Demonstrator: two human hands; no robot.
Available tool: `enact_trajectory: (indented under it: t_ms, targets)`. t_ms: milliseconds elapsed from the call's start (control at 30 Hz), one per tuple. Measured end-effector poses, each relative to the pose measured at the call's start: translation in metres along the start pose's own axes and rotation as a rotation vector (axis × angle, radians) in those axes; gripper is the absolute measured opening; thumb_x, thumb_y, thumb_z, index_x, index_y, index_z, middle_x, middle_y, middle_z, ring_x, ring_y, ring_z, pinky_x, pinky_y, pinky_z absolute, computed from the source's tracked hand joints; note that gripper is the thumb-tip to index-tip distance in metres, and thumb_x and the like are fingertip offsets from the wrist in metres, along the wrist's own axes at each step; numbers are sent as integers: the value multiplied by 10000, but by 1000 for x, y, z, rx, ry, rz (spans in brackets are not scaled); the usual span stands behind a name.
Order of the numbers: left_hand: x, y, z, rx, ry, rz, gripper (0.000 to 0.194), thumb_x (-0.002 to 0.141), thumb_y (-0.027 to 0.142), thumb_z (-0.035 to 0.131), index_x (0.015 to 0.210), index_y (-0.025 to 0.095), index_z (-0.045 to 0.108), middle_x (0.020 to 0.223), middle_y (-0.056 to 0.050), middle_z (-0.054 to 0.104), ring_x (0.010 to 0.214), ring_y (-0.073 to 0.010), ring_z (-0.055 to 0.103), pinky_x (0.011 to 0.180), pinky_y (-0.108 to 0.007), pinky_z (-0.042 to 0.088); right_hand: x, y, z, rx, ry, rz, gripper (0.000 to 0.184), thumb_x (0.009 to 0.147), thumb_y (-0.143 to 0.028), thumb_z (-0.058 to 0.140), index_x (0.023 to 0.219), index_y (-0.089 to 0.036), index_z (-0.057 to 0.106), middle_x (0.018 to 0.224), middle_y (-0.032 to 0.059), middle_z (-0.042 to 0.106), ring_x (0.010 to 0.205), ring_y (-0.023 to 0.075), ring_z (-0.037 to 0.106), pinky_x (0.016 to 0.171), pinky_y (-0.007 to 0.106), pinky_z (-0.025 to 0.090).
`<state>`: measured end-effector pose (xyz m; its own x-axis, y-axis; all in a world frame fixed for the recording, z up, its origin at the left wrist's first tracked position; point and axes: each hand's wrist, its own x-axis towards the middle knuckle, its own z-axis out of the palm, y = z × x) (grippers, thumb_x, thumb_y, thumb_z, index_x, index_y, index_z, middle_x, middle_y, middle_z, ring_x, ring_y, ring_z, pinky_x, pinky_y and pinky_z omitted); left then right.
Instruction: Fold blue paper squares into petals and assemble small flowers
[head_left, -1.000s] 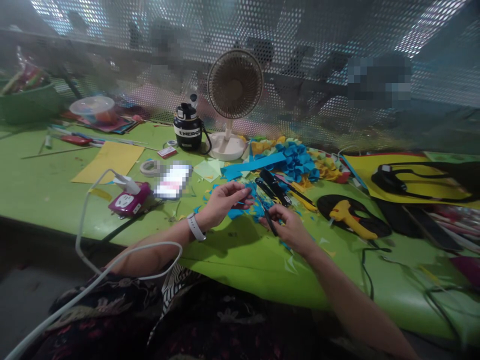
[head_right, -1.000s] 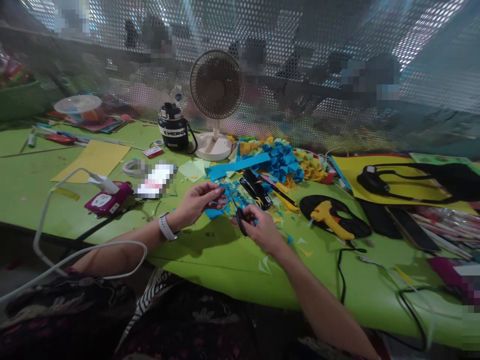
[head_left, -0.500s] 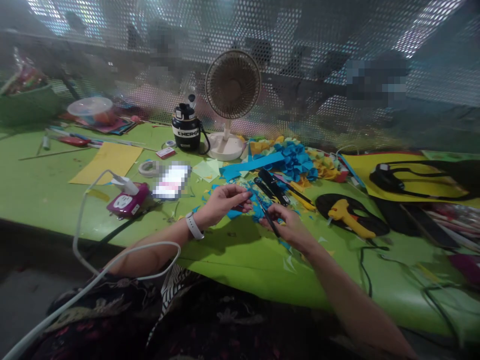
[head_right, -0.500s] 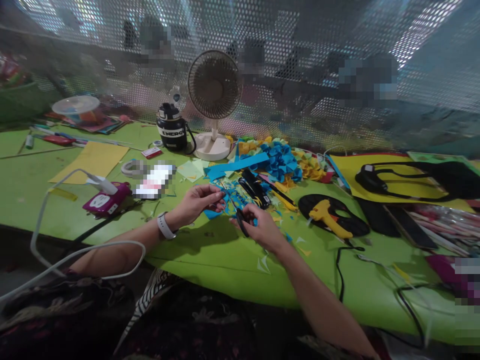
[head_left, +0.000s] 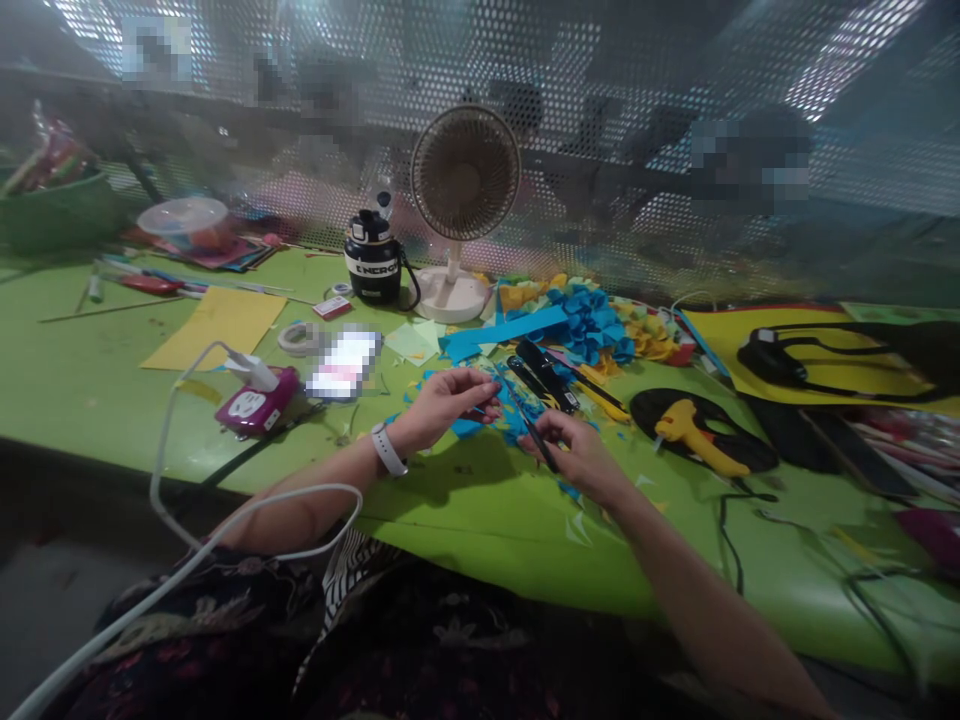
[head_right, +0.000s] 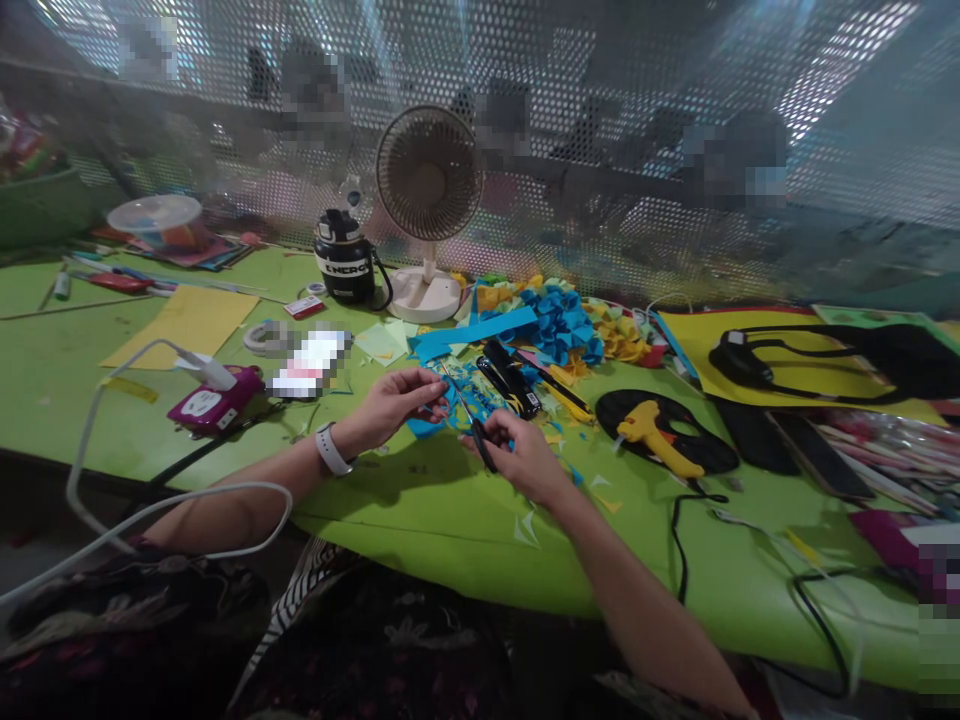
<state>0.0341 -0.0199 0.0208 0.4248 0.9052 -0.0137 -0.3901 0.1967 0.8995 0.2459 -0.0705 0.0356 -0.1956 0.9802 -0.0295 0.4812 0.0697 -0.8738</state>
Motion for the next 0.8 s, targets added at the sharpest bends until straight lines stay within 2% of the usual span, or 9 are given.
enact_trajectory:
  t_ms: [300,633,800]
  targets:
    - [2,-2,-5,20,0,2,366,719,371,877,874,118,662,713,-11,701,591,-97,677,604,-221,558,0,-4,-1,17,-23,21,562,628,-719,760,659,-210,522,572,-42,482,549,114,413,520,262,341]
    - [2,2,-6,56,-3,-21,489,635,478,910,853,124,653,704,-1,702,545,-103,679,536,-197,548,0,1,1,42,-20,13,565,619,-723,772,649,-212,529,554,-39,507,525,114,444,496,254,349]
    - [4,3,-10,59,-6,-25,461,658,453,904,848,127,639,738,-17,715,576,-117,701,525,-189,546,2,2,-3,104,45,37,549,593,-694,803,640,-214,542,537,-25,548,518,131,509,506,265,394]
